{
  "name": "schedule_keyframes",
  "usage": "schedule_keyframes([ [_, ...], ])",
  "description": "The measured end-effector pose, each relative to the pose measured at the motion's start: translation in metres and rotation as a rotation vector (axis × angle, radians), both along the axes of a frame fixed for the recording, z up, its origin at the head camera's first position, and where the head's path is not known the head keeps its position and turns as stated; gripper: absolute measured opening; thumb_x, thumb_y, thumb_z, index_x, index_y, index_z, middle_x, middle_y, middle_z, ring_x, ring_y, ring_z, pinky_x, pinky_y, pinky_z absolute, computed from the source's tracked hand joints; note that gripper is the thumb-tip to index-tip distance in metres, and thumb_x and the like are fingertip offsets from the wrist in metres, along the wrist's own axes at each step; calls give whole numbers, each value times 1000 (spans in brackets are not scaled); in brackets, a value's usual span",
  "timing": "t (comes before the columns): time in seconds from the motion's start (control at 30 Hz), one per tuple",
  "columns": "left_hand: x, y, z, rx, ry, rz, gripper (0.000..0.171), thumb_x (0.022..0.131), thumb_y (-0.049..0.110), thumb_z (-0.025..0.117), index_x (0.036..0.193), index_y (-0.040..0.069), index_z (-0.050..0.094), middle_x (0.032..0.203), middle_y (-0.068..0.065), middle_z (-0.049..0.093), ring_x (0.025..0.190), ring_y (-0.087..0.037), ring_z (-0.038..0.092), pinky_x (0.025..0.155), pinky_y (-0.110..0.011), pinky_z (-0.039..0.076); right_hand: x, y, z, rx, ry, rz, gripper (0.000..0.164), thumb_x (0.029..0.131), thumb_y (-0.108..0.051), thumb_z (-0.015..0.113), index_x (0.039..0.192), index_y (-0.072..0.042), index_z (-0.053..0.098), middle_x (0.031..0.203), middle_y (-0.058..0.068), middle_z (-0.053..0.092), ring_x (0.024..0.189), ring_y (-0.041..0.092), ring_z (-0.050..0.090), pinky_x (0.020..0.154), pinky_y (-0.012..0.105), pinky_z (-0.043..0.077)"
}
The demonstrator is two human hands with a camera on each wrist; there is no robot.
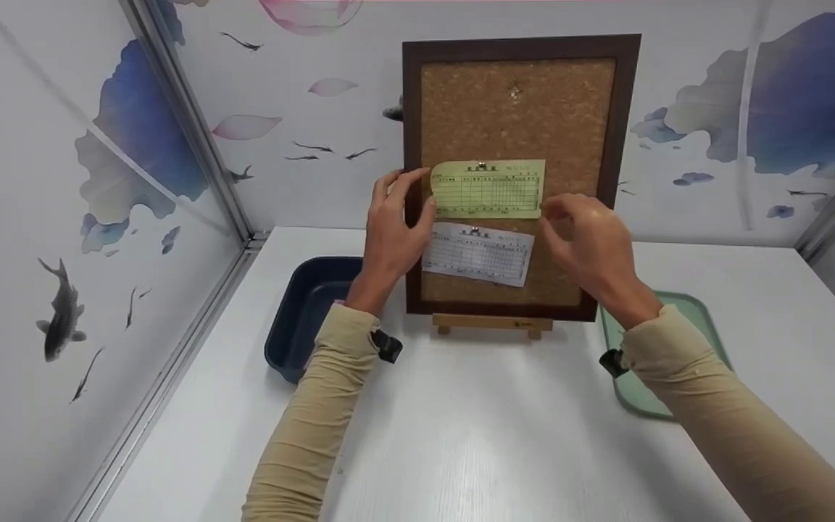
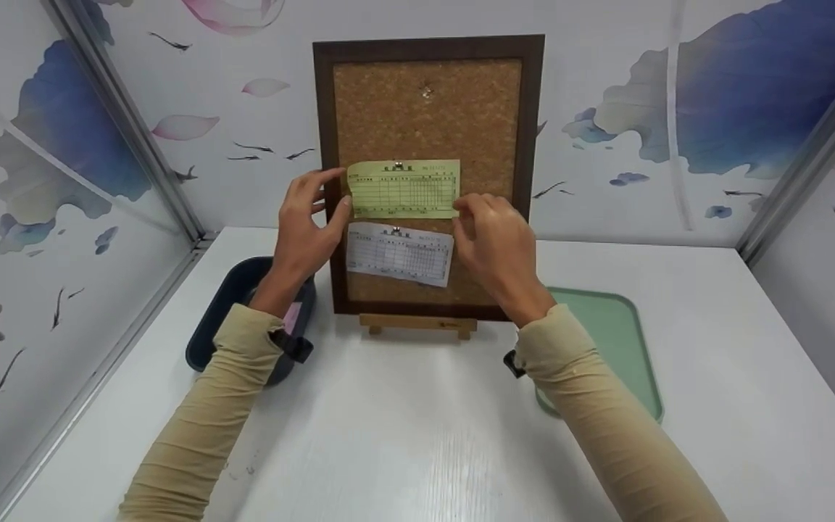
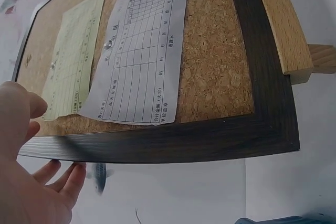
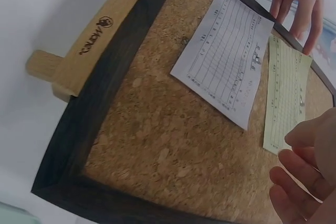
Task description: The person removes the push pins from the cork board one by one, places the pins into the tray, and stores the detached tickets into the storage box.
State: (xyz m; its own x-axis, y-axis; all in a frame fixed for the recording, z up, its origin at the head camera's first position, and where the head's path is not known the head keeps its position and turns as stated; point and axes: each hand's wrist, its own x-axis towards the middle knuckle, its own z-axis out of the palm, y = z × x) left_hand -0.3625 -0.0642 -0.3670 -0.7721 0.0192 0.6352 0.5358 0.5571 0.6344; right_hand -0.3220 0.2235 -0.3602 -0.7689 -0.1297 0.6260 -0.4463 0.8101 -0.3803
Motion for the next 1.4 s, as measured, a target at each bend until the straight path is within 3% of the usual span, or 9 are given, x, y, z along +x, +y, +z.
schedule_keyframes([
  [0.17,-5,1,1,49,-9,-16,38,107,25,66,144,16,68,158,-14,50,150,-26,47,115,-46,50,-5,-10,7,3,-27,9,27,102,-15,73,127,-6,73,119,15,77,109,33,73,94,53,60],
  [0.47,-15,3,5,222,-91,-74,30,105,19,70,135,17,72,153,-10,54,138,-22,58,112,-41,54,-15,-27,16,34,-46,39,31,103,-19,73,133,-8,70,116,13,76,104,29,74,85,50,62],
  [0.7,-19,6,4,216,-123,-86,28,104,24,74,131,15,73,142,-7,62,129,-18,56,115,-38,49,-24,-35,20,42,-46,46,32,103,-19,72,134,-8,71,114,12,77,102,28,74,83,50,61],
  [0.87,-20,8,0,252,-120,-86,26,105,25,73,128,13,74,136,-6,64,126,-16,57,116,-38,48,-28,-39,23,42,-65,47,33,103,-18,72,134,-8,70,112,11,76,101,27,72,86,50,59],
  [1.13,-24,14,-5,354,-82,-49,20,107,26,71,122,14,75,127,-5,66,115,-14,61,104,-32,54,-34,-51,26,21,-92,54,31,103,-20,72,133,-11,71,109,7,76,99,24,71,85,49,59],
  [1.4,-24,19,-6,374,-55,-43,19,108,26,70,121,14,75,124,-5,65,106,-14,62,91,-28,54,-38,-61,29,5,-73,65,36,103,-18,71,138,-10,67,108,9,76,98,26,71,84,48,58],
])
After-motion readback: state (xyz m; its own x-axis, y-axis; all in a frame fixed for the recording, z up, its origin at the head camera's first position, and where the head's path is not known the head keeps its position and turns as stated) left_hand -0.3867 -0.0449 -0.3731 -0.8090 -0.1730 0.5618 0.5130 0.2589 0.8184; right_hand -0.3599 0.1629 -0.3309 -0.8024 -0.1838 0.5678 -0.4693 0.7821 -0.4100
